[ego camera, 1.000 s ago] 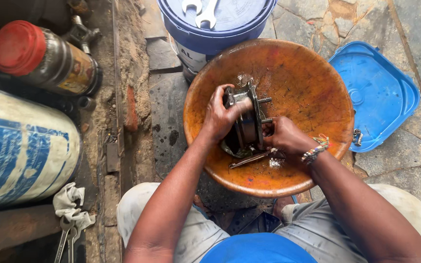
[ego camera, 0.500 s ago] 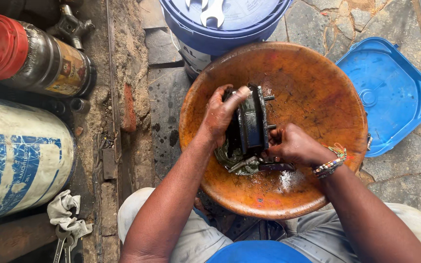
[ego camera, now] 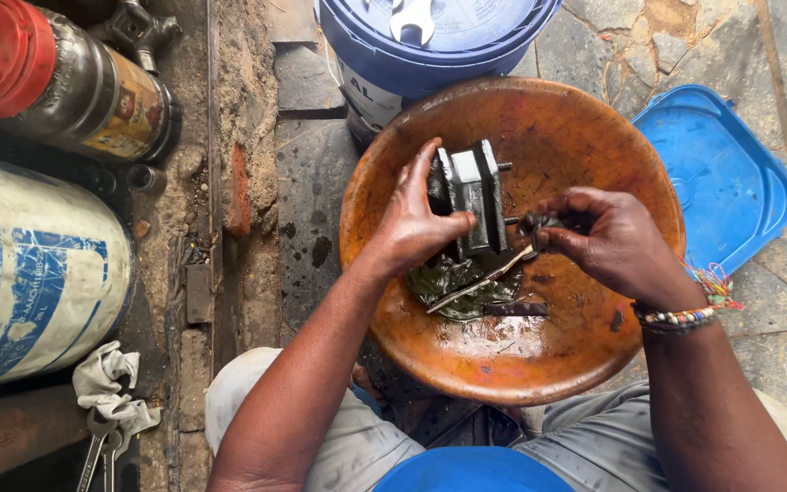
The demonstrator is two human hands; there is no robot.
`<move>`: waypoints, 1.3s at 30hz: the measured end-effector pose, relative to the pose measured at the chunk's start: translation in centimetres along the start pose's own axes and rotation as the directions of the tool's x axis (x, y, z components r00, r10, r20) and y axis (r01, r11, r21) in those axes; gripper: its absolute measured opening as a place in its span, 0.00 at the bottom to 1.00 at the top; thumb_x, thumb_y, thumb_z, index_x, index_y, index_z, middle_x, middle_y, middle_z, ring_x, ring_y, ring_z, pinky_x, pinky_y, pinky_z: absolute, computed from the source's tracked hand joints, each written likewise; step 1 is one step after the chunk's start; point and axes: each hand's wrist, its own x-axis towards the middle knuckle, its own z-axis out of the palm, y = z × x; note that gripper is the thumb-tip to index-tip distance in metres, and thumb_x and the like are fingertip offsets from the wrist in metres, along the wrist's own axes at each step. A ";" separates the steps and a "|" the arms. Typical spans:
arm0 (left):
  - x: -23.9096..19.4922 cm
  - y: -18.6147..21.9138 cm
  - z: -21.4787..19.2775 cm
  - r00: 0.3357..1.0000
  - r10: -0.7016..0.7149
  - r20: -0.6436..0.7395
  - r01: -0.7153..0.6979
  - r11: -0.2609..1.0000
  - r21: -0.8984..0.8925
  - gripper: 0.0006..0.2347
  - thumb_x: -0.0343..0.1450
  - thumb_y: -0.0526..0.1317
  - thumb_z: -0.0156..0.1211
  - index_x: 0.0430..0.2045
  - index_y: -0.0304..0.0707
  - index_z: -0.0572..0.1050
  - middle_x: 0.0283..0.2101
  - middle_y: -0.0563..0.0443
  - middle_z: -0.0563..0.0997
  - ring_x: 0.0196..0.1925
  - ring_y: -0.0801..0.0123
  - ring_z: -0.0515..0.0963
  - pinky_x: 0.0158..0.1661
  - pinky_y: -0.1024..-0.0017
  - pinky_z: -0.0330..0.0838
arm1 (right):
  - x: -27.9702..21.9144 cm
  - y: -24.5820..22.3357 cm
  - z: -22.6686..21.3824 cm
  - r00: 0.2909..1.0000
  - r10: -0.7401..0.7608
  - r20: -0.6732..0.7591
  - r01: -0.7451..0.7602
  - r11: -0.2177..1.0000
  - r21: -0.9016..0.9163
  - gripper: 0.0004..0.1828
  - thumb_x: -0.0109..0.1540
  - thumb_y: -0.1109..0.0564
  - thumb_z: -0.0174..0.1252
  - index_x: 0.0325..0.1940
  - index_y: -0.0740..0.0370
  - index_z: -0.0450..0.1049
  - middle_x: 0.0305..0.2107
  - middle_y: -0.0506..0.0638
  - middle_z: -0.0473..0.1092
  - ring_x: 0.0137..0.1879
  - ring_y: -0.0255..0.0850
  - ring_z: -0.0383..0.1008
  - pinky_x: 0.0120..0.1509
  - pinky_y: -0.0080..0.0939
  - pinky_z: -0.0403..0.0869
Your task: The person scrubs a greasy mechanical part in a brown basin using a small metal tool and hands. The person repeatedly rotates the part to clean different sides and rinses it in the basin water.
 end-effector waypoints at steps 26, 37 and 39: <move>-1.3 -0.6 0.3 0.973 0.229 -0.012 -0.227 0.967 0.116 0.64 0.51 0.48 0.83 0.74 0.33 0.32 0.73 0.25 0.51 0.74 0.40 0.57 0.71 0.58 0.58 | 0.7 -3.6 8.1 0.776 -0.609 -0.166 0.286 0.573 -0.768 0.07 0.62 0.51 0.66 0.44 0.49 0.83 0.37 0.49 0.72 0.50 0.51 0.68 0.55 0.60 0.61; -2.8 0.2 -1.0 0.971 0.231 0.052 -0.237 0.954 0.181 0.72 0.41 0.54 0.88 0.73 0.37 0.31 0.75 0.30 0.47 0.77 0.41 0.50 0.73 0.58 0.51 | -0.4 -1.5 9.2 0.678 -0.712 -0.185 0.291 0.490 -0.822 0.12 0.59 0.52 0.66 0.46 0.52 0.82 0.37 0.51 0.72 0.50 0.51 0.68 0.55 0.60 0.61; -2.5 -0.1 -1.1 0.974 0.222 0.049 -0.227 0.954 0.196 0.73 0.40 0.55 0.88 0.72 0.35 0.31 0.75 0.30 0.47 0.77 0.42 0.50 0.72 0.58 0.51 | -2.1 -0.5 9.8 0.717 -0.667 -0.201 0.345 0.591 -0.729 0.11 0.63 0.54 0.65 0.50 0.52 0.80 0.39 0.49 0.72 0.50 0.49 0.68 0.56 0.53 0.63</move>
